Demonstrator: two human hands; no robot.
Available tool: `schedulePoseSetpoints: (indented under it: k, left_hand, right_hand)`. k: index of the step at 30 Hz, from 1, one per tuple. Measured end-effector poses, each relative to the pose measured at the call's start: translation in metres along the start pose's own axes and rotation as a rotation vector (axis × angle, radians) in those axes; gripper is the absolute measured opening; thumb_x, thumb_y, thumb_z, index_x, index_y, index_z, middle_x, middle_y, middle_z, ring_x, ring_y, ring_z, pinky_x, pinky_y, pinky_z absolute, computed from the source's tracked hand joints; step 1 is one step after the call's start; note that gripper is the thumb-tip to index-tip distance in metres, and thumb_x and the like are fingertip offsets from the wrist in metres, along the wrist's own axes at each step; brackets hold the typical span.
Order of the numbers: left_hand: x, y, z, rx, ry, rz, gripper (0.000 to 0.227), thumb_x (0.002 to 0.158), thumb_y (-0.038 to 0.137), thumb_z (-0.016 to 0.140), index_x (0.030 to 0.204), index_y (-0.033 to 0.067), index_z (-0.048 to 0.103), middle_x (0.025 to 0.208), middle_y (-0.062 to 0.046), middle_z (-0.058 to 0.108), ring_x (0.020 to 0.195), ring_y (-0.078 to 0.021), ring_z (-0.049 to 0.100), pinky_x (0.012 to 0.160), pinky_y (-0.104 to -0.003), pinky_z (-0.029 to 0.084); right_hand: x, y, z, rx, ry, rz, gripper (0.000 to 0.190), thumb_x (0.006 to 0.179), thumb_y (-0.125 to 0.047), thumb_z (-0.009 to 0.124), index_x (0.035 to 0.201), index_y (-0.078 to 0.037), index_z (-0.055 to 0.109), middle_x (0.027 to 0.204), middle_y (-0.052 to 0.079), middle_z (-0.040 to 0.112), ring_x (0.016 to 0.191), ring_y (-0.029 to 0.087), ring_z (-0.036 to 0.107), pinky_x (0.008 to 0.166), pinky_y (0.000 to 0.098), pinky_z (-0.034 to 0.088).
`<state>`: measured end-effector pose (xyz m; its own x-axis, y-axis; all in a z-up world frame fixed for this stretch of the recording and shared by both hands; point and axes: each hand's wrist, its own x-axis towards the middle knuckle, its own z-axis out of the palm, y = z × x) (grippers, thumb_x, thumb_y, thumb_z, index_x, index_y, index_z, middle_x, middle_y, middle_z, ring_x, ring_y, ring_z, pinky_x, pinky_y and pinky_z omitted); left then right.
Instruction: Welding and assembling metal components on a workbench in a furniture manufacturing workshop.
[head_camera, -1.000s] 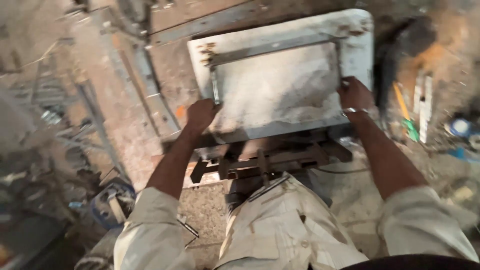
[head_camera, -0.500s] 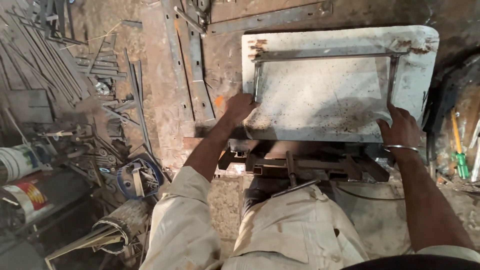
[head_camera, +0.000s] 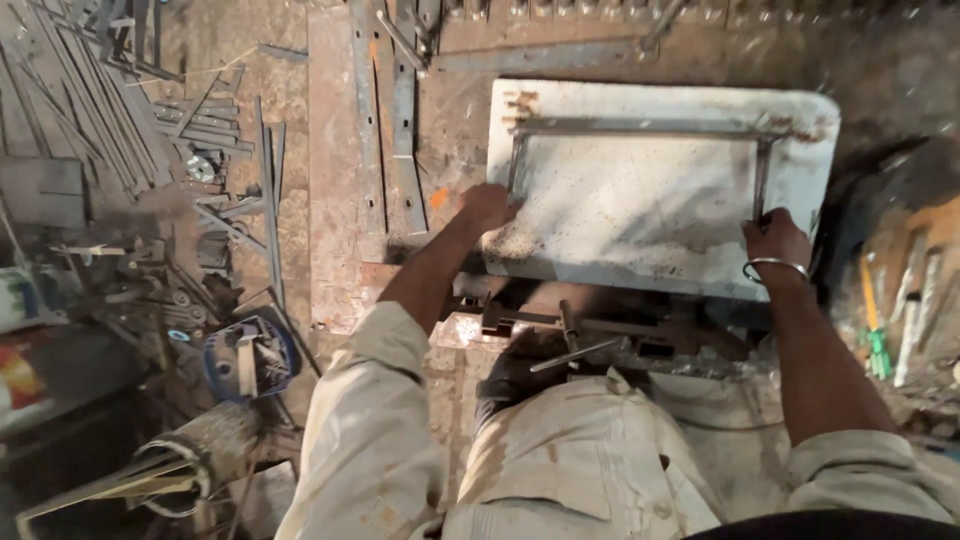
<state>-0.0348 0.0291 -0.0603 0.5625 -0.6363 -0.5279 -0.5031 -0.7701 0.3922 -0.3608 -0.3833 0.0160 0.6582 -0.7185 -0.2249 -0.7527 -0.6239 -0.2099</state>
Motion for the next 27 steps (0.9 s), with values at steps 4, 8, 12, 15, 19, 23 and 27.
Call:
schedulePoseSetpoints:
  k: [4, 8, 12, 15, 19, 23, 27]
  left_hand:
    - [-0.057, 0.028, -0.05, 0.077, -0.143, 0.062, 0.047, 0.087, 0.047, 0.066, 0.102, 0.0038, 0.076, 0.107, -0.02, 0.074, 0.103, -0.0381, 0.07, 0.088, -0.051, 0.055]
    - [-0.078, 0.054, -0.09, -0.022, 0.02, 0.012, 0.047, 0.094, 0.047, 0.056, 0.103, 0.0056, 0.076, 0.108, -0.02, 0.075, 0.104, -0.0388, 0.07, 0.093, -0.052, 0.053]
    - [-0.069, 0.079, -0.097, -0.075, 0.223, -0.024, 0.046, 0.101, 0.042, 0.046, 0.102, 0.0064, 0.076, 0.108, -0.02, 0.073, 0.104, -0.0416, 0.068, 0.089, -0.057, 0.052]
    - [-0.067, 0.099, -0.103, -0.055, 0.297, -0.094, 0.046, 0.103, 0.042, 0.044, 0.106, 0.0078, 0.075, 0.109, -0.02, 0.074, 0.104, -0.0394, 0.07, 0.091, -0.052, 0.054]
    - [-0.065, 0.114, -0.11, -0.084, 0.329, -0.198, 0.047, 0.103, 0.044, 0.042, 0.11, 0.0108, 0.074, 0.113, -0.017, 0.074, 0.107, -0.0373, 0.069, 0.092, -0.051, 0.054]
    - [-0.048, 0.103, -0.101, -0.084, 0.328, -0.223, 0.049, 0.104, 0.048, 0.041, 0.114, 0.0112, 0.072, 0.118, -0.017, 0.071, 0.112, -0.038, 0.066, 0.095, -0.051, 0.051]
    - [-0.052, 0.099, -0.106, -0.084, 0.253, -0.208, 0.051, 0.106, 0.05, 0.043, 0.114, 0.0105, 0.074, 0.123, -0.017, 0.07, 0.116, -0.0391, 0.065, 0.099, -0.051, 0.05]
  right_hand:
    - [0.004, 0.003, -0.055, -0.138, -0.003, -0.071, 0.04, 0.107, -0.048, 0.064, 0.115, -0.009, 0.072, 0.103, 0.025, 0.073, 0.095, 0.049, 0.068, 0.082, 0.0586, 0.053]
    - [-0.012, -0.012, -0.122, -0.323, 0.077, -0.189, 0.04, 0.109, -0.048, 0.063, 0.107, -0.009, 0.074, 0.099, 0.023, 0.073, 0.088, 0.047, 0.069, 0.073, 0.0577, 0.053]
    - [0.004, 0.02, -0.118, -0.33, 0.269, -0.289, 0.039, 0.11, -0.044, 0.067, 0.101, -0.006, 0.073, 0.09, 0.021, 0.072, 0.083, 0.044, 0.069, 0.069, 0.0554, 0.052]
    - [0.015, 0.03, -0.104, -0.207, 0.362, -0.369, 0.03, 0.105, -0.036, 0.066, 0.099, -0.007, 0.071, 0.09, 0.02, 0.072, 0.085, 0.044, 0.068, 0.073, 0.0552, 0.053]
    - [0.025, 0.027, -0.102, -0.189, 0.433, -0.374, 0.029, 0.103, -0.034, 0.066, 0.095, -0.007, 0.069, 0.087, 0.021, 0.071, 0.08, 0.045, 0.067, 0.068, 0.0562, 0.052]
    - [0.024, 0.028, -0.103, -0.184, 0.437, -0.407, 0.032, 0.106, -0.037, 0.068, 0.095, -0.006, 0.068, 0.085, 0.022, 0.07, 0.076, 0.046, 0.067, 0.065, 0.0571, 0.052]
    - [0.019, 0.029, -0.107, -0.219, 0.409, -0.429, 0.037, 0.109, -0.04, 0.069, 0.095, -0.006, 0.068, 0.082, 0.022, 0.07, 0.073, 0.046, 0.068, 0.062, 0.0574, 0.052]
